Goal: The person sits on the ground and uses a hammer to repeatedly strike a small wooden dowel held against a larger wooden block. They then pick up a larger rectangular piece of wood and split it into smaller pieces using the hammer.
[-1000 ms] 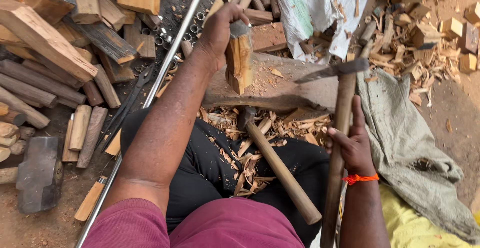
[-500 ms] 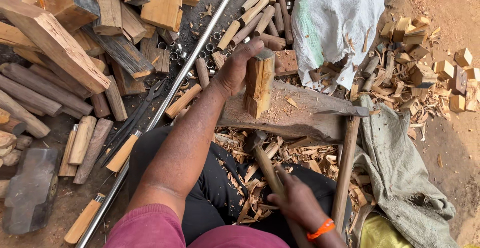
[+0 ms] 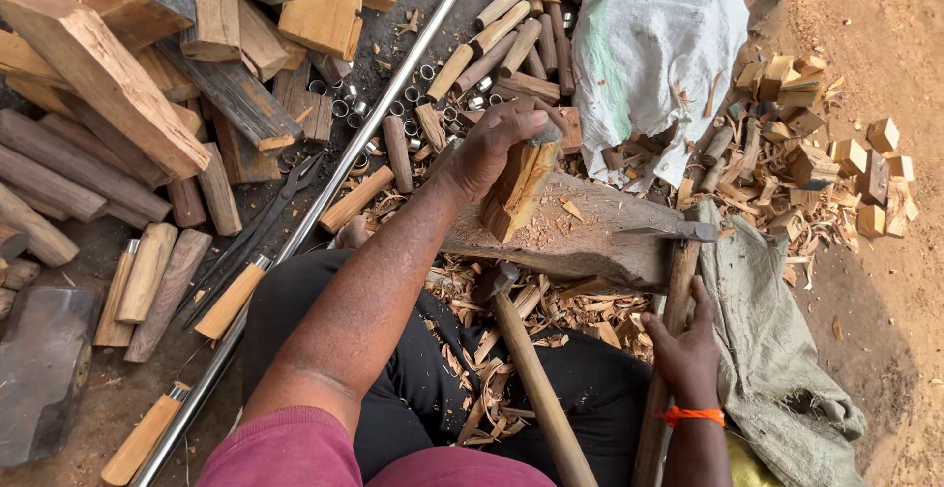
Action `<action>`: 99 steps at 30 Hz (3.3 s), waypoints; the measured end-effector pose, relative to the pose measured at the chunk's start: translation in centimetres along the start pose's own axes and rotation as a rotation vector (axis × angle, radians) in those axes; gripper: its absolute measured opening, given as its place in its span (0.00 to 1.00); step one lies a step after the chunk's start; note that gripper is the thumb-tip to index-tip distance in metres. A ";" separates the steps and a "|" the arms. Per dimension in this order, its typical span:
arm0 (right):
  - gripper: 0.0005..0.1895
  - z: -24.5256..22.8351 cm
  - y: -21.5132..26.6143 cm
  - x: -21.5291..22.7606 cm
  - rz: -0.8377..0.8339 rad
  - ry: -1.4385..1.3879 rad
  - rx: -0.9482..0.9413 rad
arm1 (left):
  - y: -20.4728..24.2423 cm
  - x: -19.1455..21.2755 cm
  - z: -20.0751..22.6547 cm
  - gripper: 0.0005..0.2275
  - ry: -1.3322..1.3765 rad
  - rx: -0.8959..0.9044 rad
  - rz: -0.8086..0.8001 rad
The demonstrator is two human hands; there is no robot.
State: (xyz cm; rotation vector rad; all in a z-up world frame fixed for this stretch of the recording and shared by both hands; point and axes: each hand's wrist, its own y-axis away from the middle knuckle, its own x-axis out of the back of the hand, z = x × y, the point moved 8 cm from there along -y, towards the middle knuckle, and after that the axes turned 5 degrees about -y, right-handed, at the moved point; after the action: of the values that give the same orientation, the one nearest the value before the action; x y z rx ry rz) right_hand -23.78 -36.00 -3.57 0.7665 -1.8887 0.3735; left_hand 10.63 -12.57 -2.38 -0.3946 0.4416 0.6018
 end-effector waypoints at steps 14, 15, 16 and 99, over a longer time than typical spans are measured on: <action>0.56 -13.0 4.6 1.4 -0.461 -0.522 0.052 | -0.1 0.3 -0.4 0.19 -0.012 0.048 0.068; 0.54 -15.2 5.0 1.7 -0.492 -0.416 0.102 | 0.0 0.3 0.1 0.19 -0.026 0.044 0.070; 0.54 -17.4 5.4 2.7 -0.486 -0.412 0.192 | 0.0 0.2 0.6 0.20 -0.068 0.023 0.073; 0.53 -21.7 8.4 11.2 -0.250 -0.779 0.377 | -0.7 1.4 -0.8 0.22 -0.166 -0.129 0.084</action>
State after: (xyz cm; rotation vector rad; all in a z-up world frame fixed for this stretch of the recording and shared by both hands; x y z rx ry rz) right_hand -17.25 -21.19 16.53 1.5516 -2.4234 0.2944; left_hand 11.85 -12.83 -3.57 -0.4469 0.2618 0.7417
